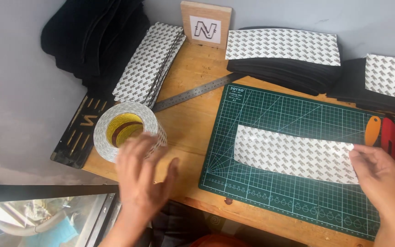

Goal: Unrolling a roll of patterned stickers and peeling off the protective backing

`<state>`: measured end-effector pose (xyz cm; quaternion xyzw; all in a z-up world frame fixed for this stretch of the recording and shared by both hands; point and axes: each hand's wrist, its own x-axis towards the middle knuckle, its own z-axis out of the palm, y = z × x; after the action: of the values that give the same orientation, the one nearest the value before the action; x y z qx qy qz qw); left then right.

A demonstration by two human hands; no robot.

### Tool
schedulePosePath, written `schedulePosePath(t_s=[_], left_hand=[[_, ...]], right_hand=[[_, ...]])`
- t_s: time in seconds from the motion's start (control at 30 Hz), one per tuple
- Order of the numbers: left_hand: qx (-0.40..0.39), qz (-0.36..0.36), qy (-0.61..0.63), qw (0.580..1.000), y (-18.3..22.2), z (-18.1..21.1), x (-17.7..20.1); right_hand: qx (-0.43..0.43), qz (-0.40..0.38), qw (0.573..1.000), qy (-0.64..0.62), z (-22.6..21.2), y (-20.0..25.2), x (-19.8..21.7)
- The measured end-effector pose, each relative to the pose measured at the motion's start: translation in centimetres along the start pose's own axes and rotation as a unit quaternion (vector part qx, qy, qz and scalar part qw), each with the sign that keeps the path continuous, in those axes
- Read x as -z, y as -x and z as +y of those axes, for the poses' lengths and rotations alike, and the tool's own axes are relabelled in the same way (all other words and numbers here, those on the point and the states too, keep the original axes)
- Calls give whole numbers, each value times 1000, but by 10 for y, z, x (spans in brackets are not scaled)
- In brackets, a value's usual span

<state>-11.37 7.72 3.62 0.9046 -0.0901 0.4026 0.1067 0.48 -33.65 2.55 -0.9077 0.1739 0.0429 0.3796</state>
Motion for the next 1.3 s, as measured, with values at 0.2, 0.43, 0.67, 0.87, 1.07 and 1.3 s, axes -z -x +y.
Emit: schedulePosePath(t_s=[0.2,0.43,0.67,0.87,1.07,1.3], left_hand=[[98,-117,-74,985,26,-58,32],[53,-69,44,995,27,-76,29],[29,-115,138,983,28,-59,50],[67,-176,289,939,5,-64,52],[116,-241,317,910,-29,-73,28],[245,-233,326,883,-51,-81,1]], right_hand=[[223,113,967,43,72,-29,-15],[295,-57,952,59,-40,48,-35],[427,-253,867,45,-87,84,-110],[448,-409,788,-102,-135,104,-157],[366,-432,797,-209,-148,113,-173],[283,-399,867,-96,-170,116,-142]])
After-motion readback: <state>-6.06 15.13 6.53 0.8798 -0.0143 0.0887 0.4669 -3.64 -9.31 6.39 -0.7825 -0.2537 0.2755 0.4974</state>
